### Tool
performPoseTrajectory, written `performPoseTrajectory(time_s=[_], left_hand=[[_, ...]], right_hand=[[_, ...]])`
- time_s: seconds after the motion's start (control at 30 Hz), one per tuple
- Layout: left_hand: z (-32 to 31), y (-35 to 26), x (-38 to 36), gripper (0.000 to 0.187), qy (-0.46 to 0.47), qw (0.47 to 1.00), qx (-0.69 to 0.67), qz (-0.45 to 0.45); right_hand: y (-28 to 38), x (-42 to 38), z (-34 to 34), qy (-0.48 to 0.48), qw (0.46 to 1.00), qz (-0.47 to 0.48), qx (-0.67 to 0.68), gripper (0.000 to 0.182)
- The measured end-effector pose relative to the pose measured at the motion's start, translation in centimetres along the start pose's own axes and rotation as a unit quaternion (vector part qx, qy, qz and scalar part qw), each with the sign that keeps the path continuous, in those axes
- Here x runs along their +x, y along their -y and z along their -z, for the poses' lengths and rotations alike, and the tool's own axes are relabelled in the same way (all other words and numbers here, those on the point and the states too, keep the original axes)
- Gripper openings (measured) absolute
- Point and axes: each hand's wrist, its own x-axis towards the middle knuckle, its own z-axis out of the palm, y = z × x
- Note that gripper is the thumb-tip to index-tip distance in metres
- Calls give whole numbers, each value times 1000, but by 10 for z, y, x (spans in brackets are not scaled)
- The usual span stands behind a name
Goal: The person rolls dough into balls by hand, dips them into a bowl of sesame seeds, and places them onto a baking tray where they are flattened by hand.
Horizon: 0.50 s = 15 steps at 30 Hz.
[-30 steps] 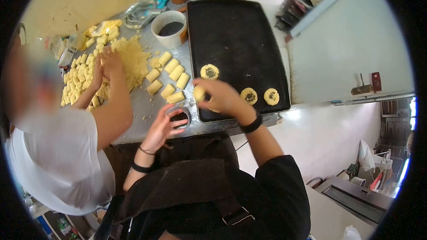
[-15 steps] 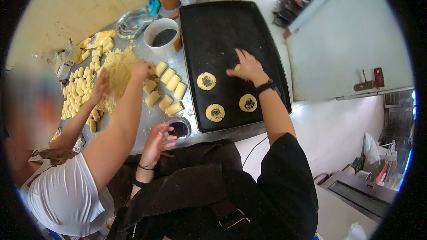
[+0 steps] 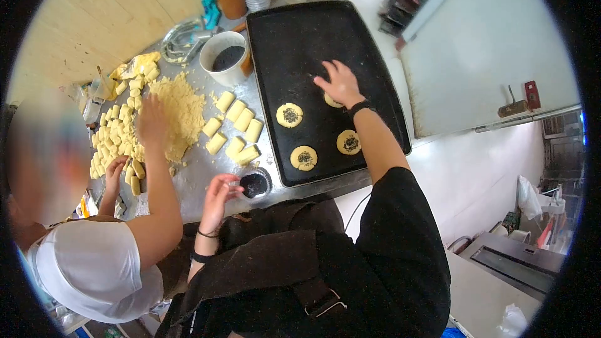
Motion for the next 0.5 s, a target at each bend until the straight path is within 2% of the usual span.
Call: performPoseTrajectory(time_s=[0.03, 0.07, 0.13, 0.2, 0.23, 0.27, 0.37, 0.47, 0.5], left_hand=[[0, 2, 5, 21, -54, 998, 0, -33], [4, 4, 10, 21, -72, 994, 66, -53], [12, 0, 25, 23, -103, 970, 201, -93], [10, -12, 40, 37, -96, 902, 385, -168], [6, -18, 48, 41, -79, 852, 471, -215], [3, -22, 59, 45, -61, 791, 551, -260], [-4, -25, 87, 52, 53, 752, 553, -354], [-7, -19, 109, 56, 121, 738, 545, -378], [-5, -12, 114, 56, 137, 721, 577, -358]], right_hand=[[5, 2, 26, 17, 997, -61, 34, 72], [-6, 7, 34, 8, 991, -122, 50, 80], [-35, 9, 47, 95, 974, -186, 91, 86], [-55, 4, 46, 180, 964, -176, 83, 92], [-58, 2, 45, 222, 957, -171, 80, 95], [-60, 2, 43, 218, 958, -172, 77, 96], [-50, -5, 44, 216, 957, -181, 72, 99], [-38, -8, 49, 212, 955, -195, 74, 102], [-33, -10, 52, 209, 955, -197, 74, 104]])
